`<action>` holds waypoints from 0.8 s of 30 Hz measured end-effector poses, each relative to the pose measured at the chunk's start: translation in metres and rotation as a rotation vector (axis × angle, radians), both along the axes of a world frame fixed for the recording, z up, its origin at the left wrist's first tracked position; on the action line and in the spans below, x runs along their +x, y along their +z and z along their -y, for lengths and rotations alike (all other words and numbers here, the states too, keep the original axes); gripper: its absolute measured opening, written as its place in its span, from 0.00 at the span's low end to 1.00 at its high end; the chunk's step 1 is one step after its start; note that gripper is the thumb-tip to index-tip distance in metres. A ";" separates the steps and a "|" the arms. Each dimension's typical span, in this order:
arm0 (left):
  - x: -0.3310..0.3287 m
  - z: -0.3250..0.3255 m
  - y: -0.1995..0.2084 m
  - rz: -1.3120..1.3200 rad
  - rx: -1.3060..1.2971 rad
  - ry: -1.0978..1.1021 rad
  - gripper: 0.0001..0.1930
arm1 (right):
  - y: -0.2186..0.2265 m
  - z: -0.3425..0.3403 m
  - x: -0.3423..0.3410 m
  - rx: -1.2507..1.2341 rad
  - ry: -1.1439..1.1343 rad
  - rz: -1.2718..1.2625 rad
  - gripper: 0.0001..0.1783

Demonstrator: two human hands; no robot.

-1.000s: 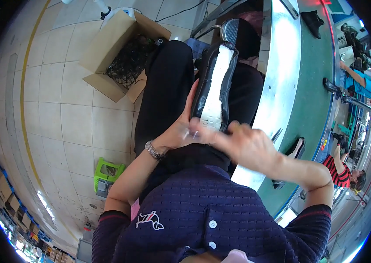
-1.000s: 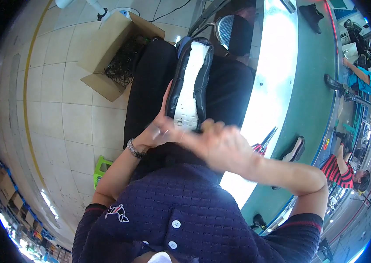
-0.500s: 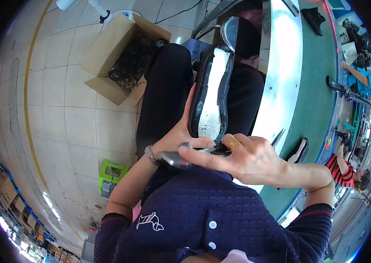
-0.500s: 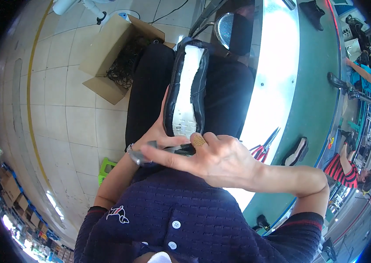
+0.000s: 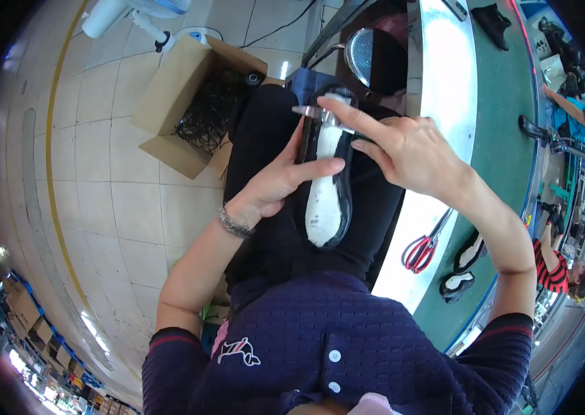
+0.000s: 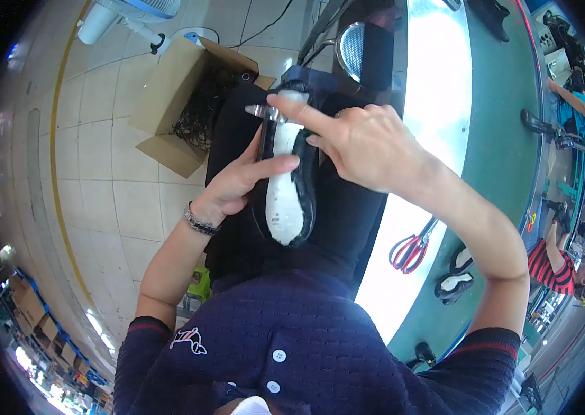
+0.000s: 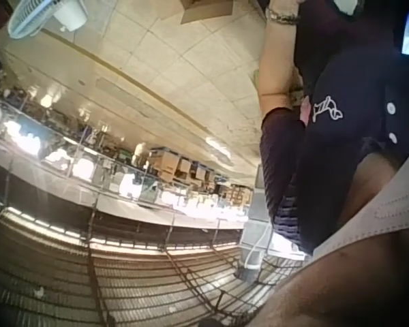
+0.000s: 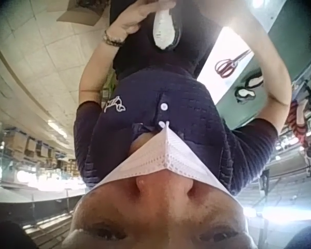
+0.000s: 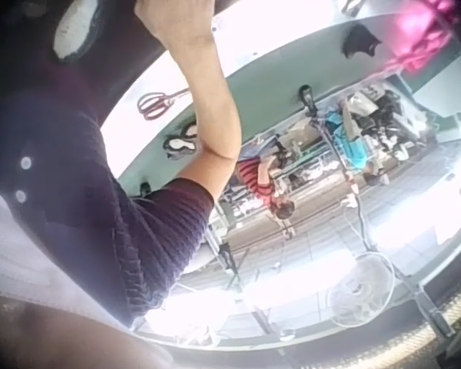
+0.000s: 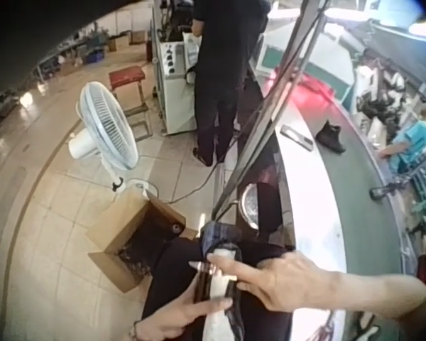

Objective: The recorder is assembling and inspecting footwear components using hand tools at a factory workstation.

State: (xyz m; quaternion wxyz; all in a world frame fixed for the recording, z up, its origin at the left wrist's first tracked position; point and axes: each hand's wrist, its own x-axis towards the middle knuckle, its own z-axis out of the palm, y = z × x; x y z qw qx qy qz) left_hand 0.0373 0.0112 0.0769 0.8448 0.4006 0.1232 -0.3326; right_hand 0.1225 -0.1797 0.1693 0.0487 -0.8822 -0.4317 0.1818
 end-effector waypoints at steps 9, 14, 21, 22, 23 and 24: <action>0.005 -0.001 0.005 -0.055 0.046 -0.067 0.51 | -0.006 0.002 -0.011 0.048 -0.128 -0.040 0.38; -0.002 -0.002 0.017 -0.048 0.013 -0.071 0.56 | 0.011 0.038 -0.041 0.372 -0.371 -0.164 0.27; -0.030 0.014 -0.036 0.470 0.053 -0.106 0.73 | -0.009 0.073 -0.108 0.992 -0.975 -1.082 0.13; -0.036 0.015 -0.043 0.530 0.090 -0.141 0.75 | -0.014 0.078 -0.117 0.924 -1.030 -1.146 0.09; -0.041 0.016 -0.050 0.591 0.127 -0.177 0.77 | -0.020 0.077 -0.125 0.999 -1.021 -1.251 0.11; -0.045 0.016 -0.059 0.635 0.175 -0.222 0.79 | -0.022 0.076 -0.130 0.942 -1.028 -1.322 0.12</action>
